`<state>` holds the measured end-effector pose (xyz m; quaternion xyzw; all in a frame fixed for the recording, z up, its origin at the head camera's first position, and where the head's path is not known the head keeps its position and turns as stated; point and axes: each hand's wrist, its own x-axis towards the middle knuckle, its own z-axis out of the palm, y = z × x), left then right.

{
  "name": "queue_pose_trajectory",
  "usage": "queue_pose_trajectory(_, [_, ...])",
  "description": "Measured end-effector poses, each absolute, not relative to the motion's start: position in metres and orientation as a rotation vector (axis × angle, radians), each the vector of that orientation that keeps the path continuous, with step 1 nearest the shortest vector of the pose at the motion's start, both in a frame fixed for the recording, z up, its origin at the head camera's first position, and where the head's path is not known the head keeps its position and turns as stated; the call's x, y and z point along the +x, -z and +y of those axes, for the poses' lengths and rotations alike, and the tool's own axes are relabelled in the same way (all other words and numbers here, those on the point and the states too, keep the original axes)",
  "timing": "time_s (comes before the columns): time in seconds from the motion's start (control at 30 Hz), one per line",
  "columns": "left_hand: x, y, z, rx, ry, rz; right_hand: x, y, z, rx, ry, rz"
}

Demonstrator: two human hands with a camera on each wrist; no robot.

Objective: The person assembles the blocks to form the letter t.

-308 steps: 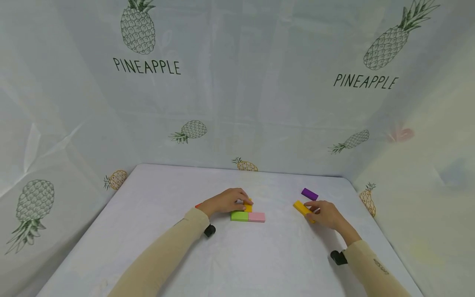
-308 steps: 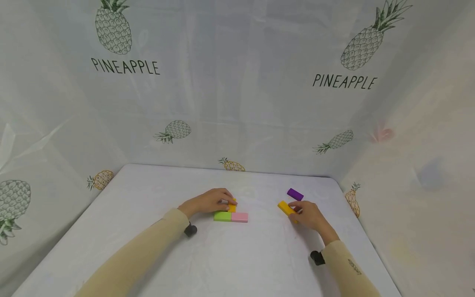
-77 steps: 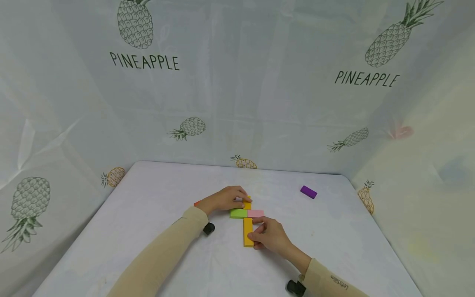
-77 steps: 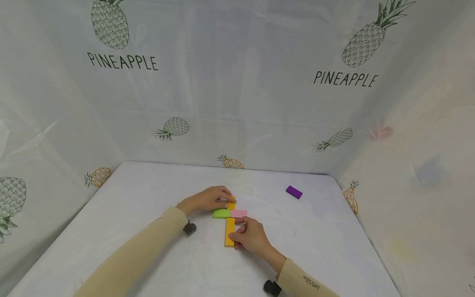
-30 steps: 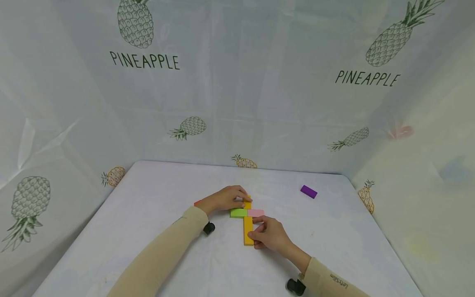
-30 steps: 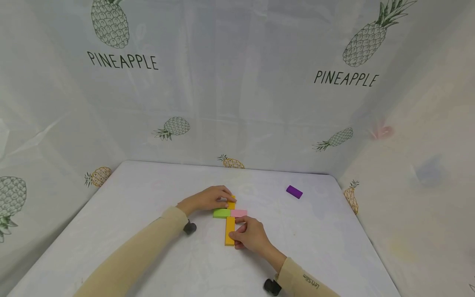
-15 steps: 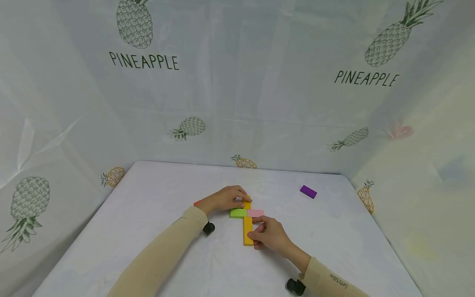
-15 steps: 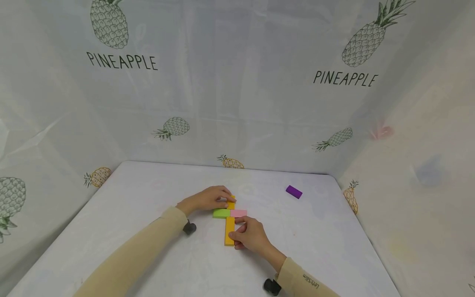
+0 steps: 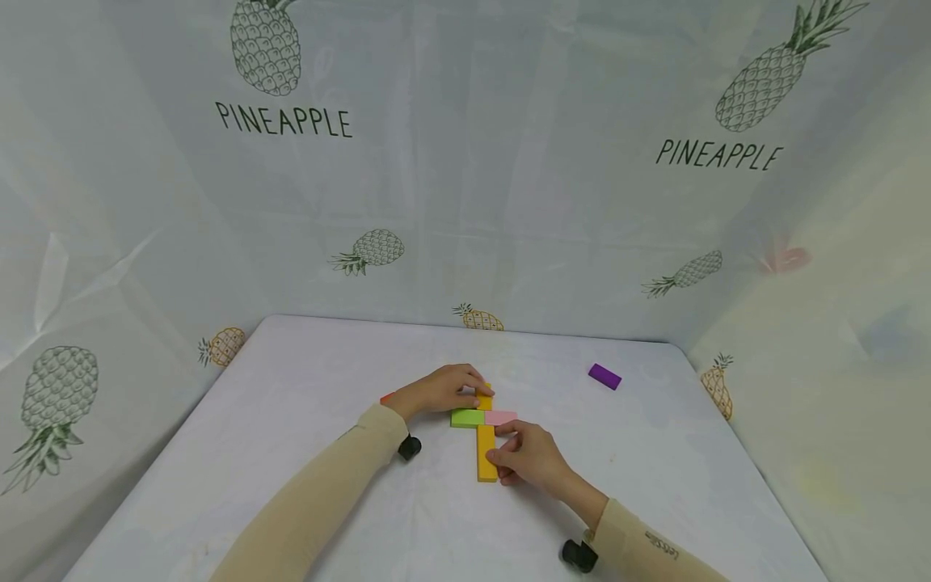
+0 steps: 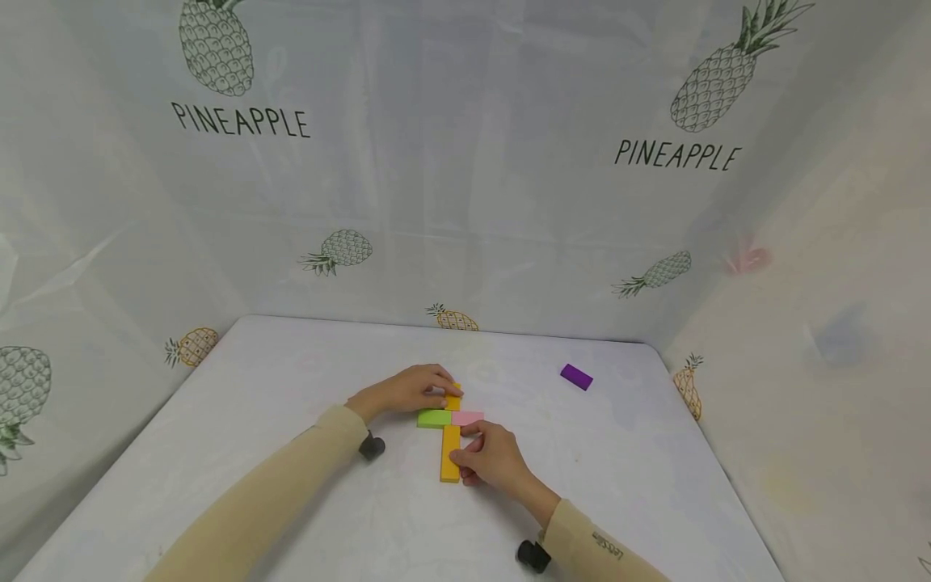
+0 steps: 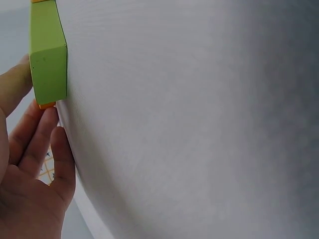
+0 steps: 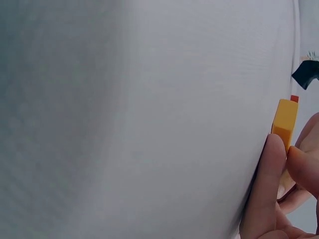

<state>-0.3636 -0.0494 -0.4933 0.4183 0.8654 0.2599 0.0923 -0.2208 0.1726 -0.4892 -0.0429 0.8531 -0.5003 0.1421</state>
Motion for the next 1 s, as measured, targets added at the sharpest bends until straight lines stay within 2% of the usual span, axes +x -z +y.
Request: queue_pose_trajectory(1.0, [-0.3685, 0.4982, -0.049, 1.223, -0.772, 2.573, -0.2284, 0.4944, 0.177, -0.082, 1.481, 2.382])
